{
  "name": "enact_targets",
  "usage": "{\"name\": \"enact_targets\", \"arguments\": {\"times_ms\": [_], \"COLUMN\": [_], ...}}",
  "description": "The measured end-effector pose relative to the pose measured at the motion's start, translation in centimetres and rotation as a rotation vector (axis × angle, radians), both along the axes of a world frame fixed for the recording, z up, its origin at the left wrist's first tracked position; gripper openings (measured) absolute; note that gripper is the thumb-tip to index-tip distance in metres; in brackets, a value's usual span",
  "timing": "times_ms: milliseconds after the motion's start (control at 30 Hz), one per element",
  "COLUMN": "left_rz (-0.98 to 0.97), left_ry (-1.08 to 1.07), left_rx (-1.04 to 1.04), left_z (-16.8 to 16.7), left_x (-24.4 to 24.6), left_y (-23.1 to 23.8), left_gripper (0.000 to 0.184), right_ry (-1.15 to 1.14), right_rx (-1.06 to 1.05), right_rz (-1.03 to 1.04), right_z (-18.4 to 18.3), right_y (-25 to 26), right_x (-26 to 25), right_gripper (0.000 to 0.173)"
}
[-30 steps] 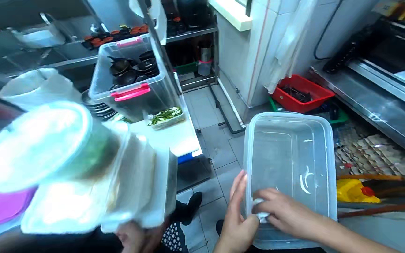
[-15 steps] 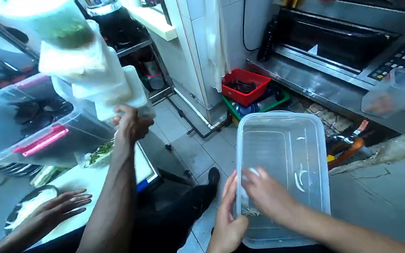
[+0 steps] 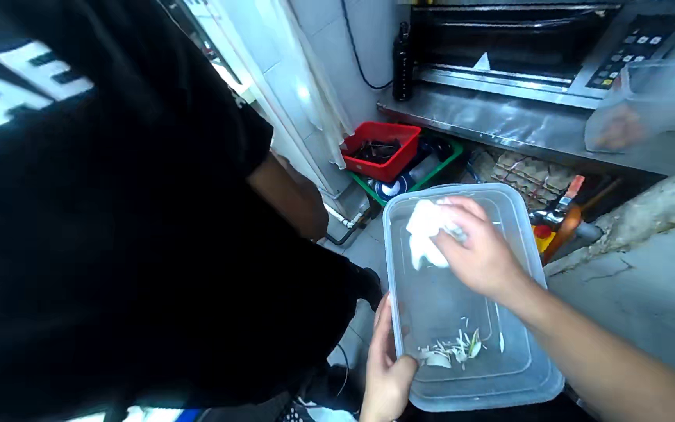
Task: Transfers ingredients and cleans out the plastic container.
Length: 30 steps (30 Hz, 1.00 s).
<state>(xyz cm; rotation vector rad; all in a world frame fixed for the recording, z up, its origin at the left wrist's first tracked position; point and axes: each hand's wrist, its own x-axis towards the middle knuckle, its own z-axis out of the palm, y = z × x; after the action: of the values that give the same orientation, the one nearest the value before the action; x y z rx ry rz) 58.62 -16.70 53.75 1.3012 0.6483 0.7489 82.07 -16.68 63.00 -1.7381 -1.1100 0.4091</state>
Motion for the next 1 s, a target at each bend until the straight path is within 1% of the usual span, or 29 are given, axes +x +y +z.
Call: {"name": "enact_targets", "arguments": {"times_ms": [33,100,167,233,300,333,367,400,467,533,600,700,800,867,900,1000], "left_rz": [-0.026,-0.095,-0.138,-0.123,-0.077,-0.066,-0.063,-0.065,-0.064,-0.052,-0.024,0.006,-0.023,-0.039,-0.03,0.012], "left_ry": [0.003,-0.011,-0.014,-0.002,0.002,-0.006,-0.016,-0.022,-0.021,0.001,0.026,0.045,0.064,0.076,0.078,0.068], "left_rx": [0.026,0.055,0.089,0.083,0.034,0.007,-0.002,-0.007,-0.011,0.009,0.034,0.069,0.131,0.153,0.154,0.135], "left_z": [0.1,0.5,0.9,1.4,1.3,1.3,1.2,1.1,0.9,1.0,1.3,1.9,2.2,2.1,2.1,2.3], "left_x": [0.2,0.2,-0.2,-0.8,-1.6,-1.9,-2.2,-2.5,-3.1,-3.9,-4.6,-5.2,-5.6,-6.1,-6.3,-7.2], "left_y": [0.2,0.8,1.4,1.7,1.3,1.1,1.1,1.1,1.1,0.8,0.6,0.1,-0.2,-0.2,-0.2,0.2], "left_gripper": [0.089,0.088,0.086,0.089,0.093,0.094,0.094,0.093,0.093,0.095,0.096,0.096,0.09,0.088,0.088,0.088], "right_ry": [0.054,0.119,0.114,0.121,0.215,0.258,0.288,0.319,0.471,0.687,0.846,0.952,0.896,0.831,0.787,0.567], "right_rx": [0.078,0.209,0.251,0.188,0.02,-0.04,-0.067,-0.057,0.028,0.199,0.34,0.423,0.477,0.482,0.464,0.396], "right_rz": [-0.018,-0.017,0.023,0.153,0.35,0.408,0.396,0.317,0.049,-0.195,-0.316,-0.451,-0.525,-0.561,-0.533,-0.343], "right_z": [0.2,-0.2,-1.0,-1.5,-1.7,-1.8,-1.7,-1.5,-0.8,-0.1,-0.2,-1.5,-3.0,-3.3,-3.0,-1.6], "right_y": [1.0,2.7,2.7,1.3,-0.5,-1.1,-1.5,-1.7,-1.5,-1.0,-0.8,0.0,2.7,4.9,5.5,6.0], "right_x": [-0.3,-1.6,-3.3,-4.5,-4.8,-4.6,-4.3,-3.9,-3.3,-3.2,-3.5,-4.5,-5.0,-5.4,-6.1,-9.5], "right_gripper": [0.036,0.035,0.029,0.022,0.017,0.016,0.017,0.017,0.021,0.029,0.035,0.037,0.041,0.046,0.047,0.047]}}
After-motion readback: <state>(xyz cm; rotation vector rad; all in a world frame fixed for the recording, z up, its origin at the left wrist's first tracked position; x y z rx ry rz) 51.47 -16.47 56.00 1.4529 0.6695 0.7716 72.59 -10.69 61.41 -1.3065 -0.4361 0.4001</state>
